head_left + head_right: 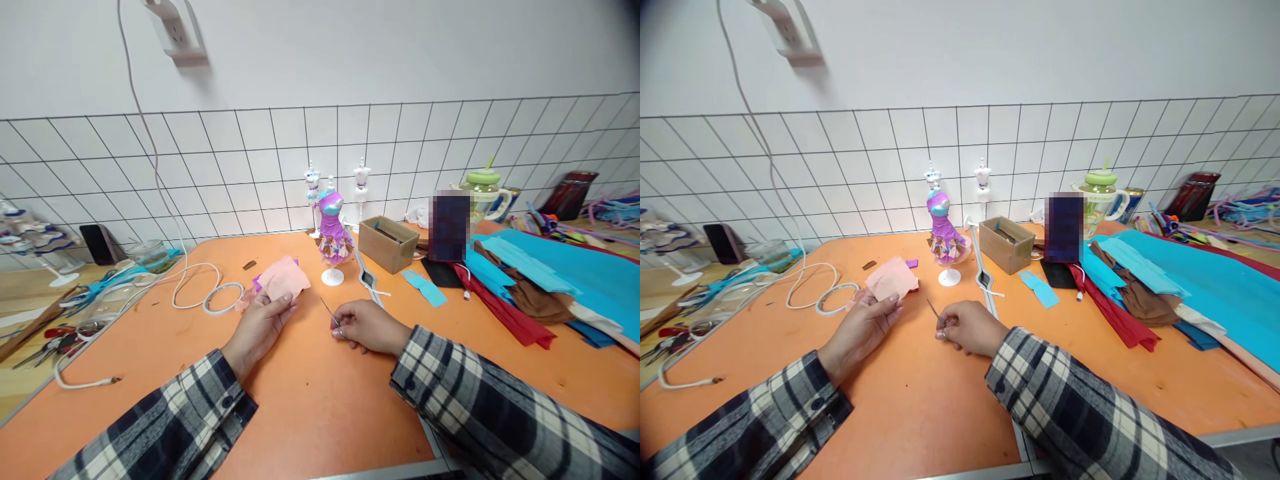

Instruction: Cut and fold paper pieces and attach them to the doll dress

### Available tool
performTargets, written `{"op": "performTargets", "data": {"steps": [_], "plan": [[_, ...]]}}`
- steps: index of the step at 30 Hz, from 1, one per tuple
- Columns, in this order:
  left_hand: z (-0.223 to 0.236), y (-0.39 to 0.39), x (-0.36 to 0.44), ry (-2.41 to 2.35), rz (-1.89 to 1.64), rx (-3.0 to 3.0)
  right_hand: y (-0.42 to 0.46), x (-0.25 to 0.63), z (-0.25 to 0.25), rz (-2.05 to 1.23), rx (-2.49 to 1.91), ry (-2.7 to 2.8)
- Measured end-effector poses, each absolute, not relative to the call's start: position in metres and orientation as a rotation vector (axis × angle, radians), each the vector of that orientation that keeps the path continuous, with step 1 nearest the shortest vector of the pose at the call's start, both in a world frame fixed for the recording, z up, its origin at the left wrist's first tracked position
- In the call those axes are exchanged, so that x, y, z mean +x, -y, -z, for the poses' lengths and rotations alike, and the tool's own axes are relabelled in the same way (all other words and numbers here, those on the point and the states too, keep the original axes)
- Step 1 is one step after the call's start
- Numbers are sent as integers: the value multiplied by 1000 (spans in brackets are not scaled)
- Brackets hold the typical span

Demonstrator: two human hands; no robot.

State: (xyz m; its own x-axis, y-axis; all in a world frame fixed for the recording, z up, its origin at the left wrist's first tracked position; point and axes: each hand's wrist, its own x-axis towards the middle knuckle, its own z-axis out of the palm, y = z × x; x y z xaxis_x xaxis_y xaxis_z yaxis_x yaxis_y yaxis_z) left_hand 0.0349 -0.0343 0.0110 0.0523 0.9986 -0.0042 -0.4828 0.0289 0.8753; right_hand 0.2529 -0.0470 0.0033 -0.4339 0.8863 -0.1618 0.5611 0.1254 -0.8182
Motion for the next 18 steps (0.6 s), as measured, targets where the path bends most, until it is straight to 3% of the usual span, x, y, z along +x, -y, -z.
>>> {"op": "performTargets", "data": {"steps": [2,5,18], "plan": [[-13,36,36,-796,-1354,876,53,247,-6,-1529,-1332,1889],[-15,40,40,-795,-1342,898,61,242,-11,-1702,-1178,1799],[-11,55,56,-754,-1257,1021,66,241,-14,-1691,-1082,1869]]}}
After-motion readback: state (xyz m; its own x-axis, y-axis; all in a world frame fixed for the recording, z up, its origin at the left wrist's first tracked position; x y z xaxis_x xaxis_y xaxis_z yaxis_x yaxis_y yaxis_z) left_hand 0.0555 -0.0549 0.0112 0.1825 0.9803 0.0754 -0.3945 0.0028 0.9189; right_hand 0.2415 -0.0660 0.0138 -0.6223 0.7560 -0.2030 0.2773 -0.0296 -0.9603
